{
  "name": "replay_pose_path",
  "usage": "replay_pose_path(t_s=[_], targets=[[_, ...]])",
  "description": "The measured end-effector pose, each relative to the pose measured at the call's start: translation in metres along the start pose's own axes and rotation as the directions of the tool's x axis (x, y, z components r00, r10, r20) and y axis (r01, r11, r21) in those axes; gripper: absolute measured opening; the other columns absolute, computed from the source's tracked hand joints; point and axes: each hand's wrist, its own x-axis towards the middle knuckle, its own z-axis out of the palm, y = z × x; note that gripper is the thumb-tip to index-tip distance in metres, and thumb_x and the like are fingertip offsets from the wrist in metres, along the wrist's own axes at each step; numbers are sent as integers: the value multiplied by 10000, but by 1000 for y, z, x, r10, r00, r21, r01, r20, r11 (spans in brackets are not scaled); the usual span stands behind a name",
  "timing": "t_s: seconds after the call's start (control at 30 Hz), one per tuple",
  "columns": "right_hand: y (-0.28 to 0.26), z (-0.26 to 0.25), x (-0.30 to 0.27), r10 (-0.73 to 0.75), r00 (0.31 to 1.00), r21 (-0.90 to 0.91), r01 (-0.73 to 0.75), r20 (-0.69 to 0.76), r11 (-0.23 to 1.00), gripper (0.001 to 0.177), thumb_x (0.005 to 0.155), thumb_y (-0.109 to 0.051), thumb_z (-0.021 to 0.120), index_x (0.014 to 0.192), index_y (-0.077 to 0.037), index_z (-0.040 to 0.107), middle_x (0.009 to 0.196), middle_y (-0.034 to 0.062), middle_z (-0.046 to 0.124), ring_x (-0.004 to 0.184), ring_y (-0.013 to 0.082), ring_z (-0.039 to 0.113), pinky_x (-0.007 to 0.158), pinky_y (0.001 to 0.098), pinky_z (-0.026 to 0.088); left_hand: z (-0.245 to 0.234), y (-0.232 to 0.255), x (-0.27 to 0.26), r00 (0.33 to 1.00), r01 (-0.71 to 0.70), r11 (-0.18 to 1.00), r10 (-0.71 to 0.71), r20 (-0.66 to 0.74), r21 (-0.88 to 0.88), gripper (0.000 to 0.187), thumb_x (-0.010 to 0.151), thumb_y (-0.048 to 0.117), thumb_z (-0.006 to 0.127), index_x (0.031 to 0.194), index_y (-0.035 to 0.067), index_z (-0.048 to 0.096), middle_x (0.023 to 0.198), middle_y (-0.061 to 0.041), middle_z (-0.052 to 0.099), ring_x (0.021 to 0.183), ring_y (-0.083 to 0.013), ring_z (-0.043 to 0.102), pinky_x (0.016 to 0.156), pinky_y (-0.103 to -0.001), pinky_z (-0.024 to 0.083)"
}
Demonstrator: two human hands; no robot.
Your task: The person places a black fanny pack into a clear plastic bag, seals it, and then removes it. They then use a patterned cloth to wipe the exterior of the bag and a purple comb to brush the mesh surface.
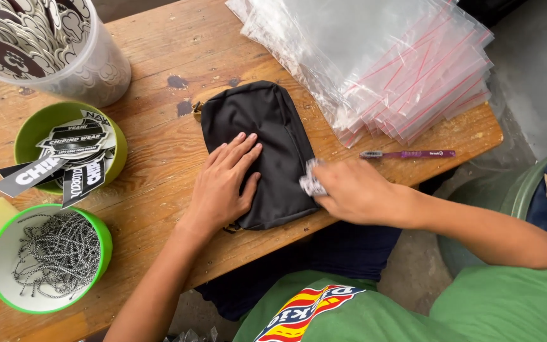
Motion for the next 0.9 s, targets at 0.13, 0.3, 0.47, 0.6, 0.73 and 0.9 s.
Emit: replay_pose_path(t_s=[0.13, 0.3, 0.47, 0.6, 0.73, 0.9], targets=[[0, -14, -43, -51, 974, 323, -23, 219, 946, 240, 804, -246, 652, 1014, -150, 717, 925, 152, 792, 950, 414, 737, 829, 516, 585, 0, -1, 0, 1000, -5, 1000, 5, -20, -6, 468, 922, 217, 636, 1376, 105, 607, 1455, -94, 570, 1401, -278, 482, 1141, -443, 353], [14, -4, -35, -71, 975, 266, 127, -212, 955, 325, 787, -125, 693, 1101, -58, 642, 946, 198, 713, 945, 410, 706, 817, 502, 569, 2, -2, -2, 999, -12, 1000, 11, -33, -21, 470, 935, 210, 629, 1391, 102, 594, 1454, -98, 569, 1399, -280, 484, 1145, -447, 340], [-1, 24, 6, -199, 889, 134, 275, -411, 952, 391, 791, -198, 734, 1148, -105, 605, 939, 102, 616, 972, 327, 664, 837, 435, 546, 2, -14, -1, 989, 41, 950, -82, -121, -310, 420, 999, 202, 579, 1412, 125, 571, 1367, -89, 630, 1356, -263, 537, 1151, -445, 338], [-38, 40, 52, -325, 806, -99, 319, -494, 942, 440, 790, -413, 758, 1072, -133, 569, 859, 34, 570, 863, 267, 668, 758, 376, 550, -21, -14, 2, 891, -21, 677, -321, -321, -736, 308, 1064, 103, 434, 1329, 84, 589, 1166, -103, 696, 1098, -231, 695, 957, -375, 535], [-88, 46, 100, -296, 811, -222, 209, -505, 952, 509, 778, -504, 727, 1035, -113, 528, 767, 39, 581, 712, 294, 692, 616, 428, 560, -30, -22, 0, 751, -131, 665, -418, -511, -736, 243, 1074, 98, 420, 1211, 60, 617, 1029, -75, 673, 975, -181, 694, 911, -332, 546], [-95, 44, 142, -173, 933, -234, 100, -316, 967, 623, 727, -617, 741, 931, -67, 531, 740, 141, 674, 693, 431, 714, 606, 535, 562, -35, -24, -3, 702, -132, 716, -421, -575, -686, 207, 1061, 73, 446, 1147, 57, 633, 969, -71, 663, 928, -181, 698, 881, -333, 553]])
